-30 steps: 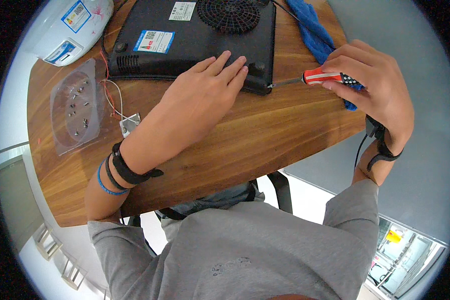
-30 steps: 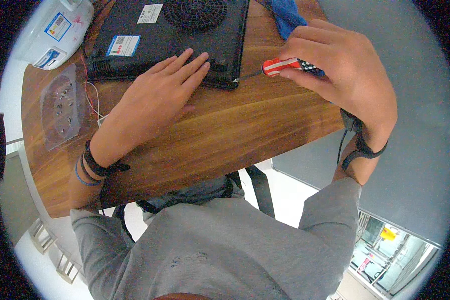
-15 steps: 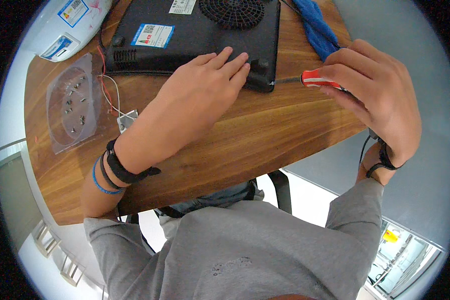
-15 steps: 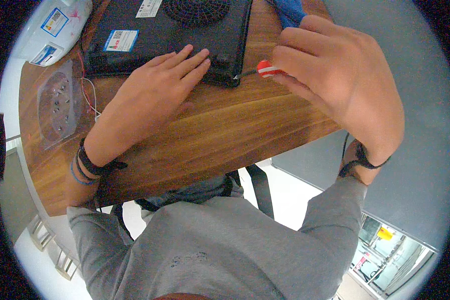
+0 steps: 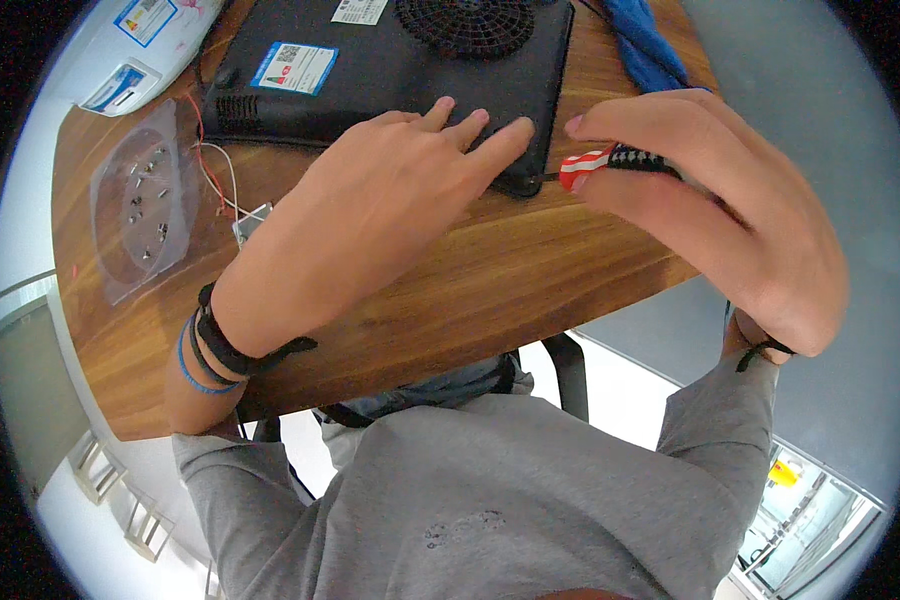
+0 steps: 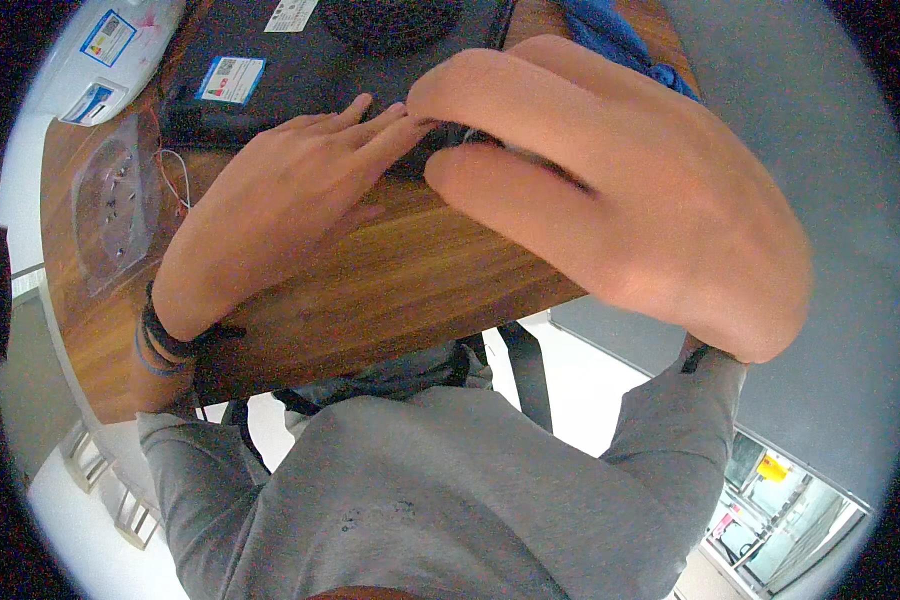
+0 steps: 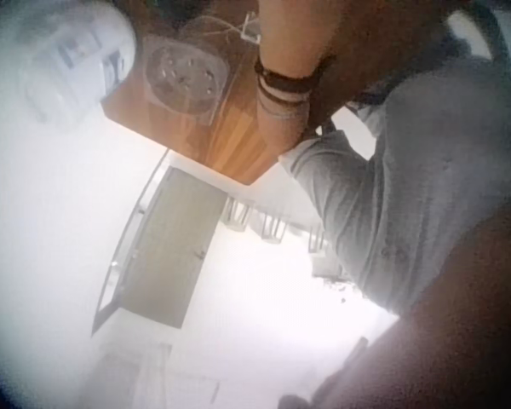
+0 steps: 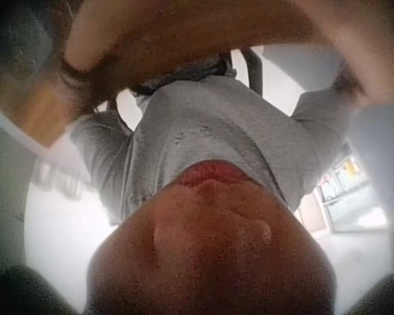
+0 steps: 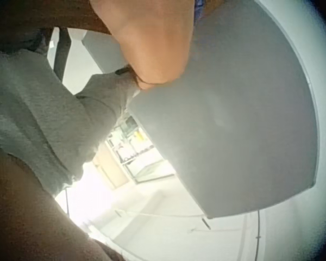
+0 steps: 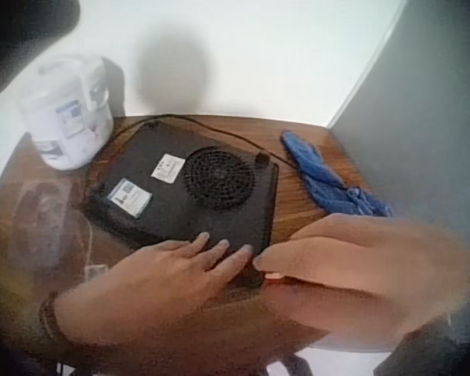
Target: The person assembles a portable induction cooktop by placing the top panel onto the base, flipping the unit, and securing it with screws using a screwdriver. They handle screws from a plastic tray and tighten them into the bottom casing.
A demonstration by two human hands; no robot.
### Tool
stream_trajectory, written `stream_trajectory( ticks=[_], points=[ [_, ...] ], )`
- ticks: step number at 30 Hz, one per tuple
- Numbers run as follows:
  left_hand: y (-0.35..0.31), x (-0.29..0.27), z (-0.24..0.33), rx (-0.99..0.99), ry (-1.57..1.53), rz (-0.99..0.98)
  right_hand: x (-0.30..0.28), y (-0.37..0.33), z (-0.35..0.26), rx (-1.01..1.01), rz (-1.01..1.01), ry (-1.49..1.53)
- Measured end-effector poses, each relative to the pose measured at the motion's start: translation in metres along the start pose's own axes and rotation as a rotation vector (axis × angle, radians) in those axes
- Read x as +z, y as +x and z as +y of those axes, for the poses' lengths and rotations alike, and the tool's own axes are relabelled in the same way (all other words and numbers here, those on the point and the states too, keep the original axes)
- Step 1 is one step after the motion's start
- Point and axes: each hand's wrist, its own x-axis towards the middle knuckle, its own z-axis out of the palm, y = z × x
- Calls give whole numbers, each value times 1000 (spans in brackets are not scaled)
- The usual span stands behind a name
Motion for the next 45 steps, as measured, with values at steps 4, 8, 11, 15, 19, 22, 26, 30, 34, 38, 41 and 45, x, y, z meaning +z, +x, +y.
stream_trajectory(
  ticks=[4,8,11,15,19,22,26,30,34,38,41,45],
  points=[
    [1,7,5,8,93,31,-16,4,3,88,-135,-14],
    [2,14,10,-10,157,57,-18,-3,12,291,-151,-18],
    [1,16,9,-8,189,66,-15,-2,18,324,-119,-44],
    [2,17,7,4,178,74,-23,6,18,254,-184,15],
    [3,20,9,7,193,60,-24,0,25,315,-216,149],
    [-2,26,10,-2,285,65,-16,-5,23,449,-163,86],
    [-6,18,13,33,271,30,-17,3,12,376,-181,-22],
    [-5,12,10,94,338,-92,-24,1,12,292,-232,22],
    [-8,19,13,76,328,-41,-22,-5,16,420,-248,128],
    [-9,18,9,46,212,15,-16,-3,10,553,-137,104],
    [-7,22,12,41,253,17,-18,-1,14,357,-135,52],
    [-7,15,15,52,299,-17,-23,-5,18,335,-235,74]
  ],
)
